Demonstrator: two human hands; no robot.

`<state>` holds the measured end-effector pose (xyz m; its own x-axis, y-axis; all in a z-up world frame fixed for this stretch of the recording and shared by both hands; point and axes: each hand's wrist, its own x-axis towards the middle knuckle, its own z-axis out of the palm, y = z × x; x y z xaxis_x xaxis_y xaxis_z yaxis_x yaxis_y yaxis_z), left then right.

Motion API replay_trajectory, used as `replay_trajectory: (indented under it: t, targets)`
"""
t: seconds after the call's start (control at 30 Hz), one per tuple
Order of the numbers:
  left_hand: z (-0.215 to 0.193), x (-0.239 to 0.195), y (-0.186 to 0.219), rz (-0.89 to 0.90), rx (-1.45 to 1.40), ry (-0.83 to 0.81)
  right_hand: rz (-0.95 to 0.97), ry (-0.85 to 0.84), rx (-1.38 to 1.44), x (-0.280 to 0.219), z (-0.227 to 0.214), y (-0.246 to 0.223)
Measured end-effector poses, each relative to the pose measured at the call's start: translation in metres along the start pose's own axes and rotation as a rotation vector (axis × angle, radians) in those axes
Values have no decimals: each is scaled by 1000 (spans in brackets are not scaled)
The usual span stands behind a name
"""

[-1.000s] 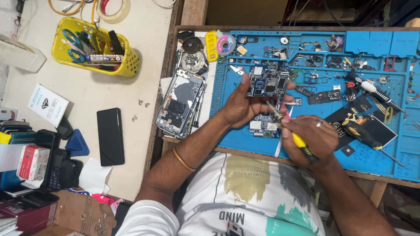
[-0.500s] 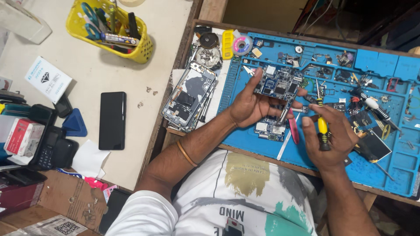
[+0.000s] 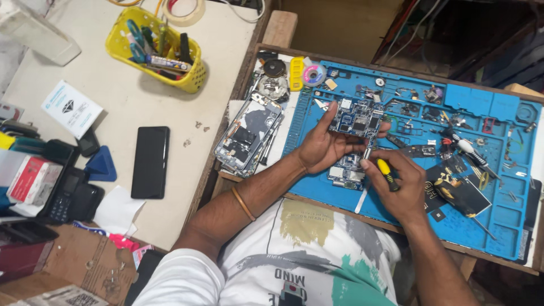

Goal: The person uses a screwdriver to adjust components on a small circuit board held in their left hand. They repeatedly probe and turn screws on the board while working at a cluttered electronics repair bench.

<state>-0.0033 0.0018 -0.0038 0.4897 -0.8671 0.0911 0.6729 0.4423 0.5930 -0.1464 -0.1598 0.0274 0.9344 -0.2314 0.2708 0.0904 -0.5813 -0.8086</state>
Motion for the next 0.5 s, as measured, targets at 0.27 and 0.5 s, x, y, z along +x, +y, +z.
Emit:
replay_trajectory:
  t: [0.27,0.5]
  targets:
    - [-10,4,-8,158,-41,61,334,24,572,0,4,33]
    - [-10,1,2,200,186,301,366,118,693,3,0,32]
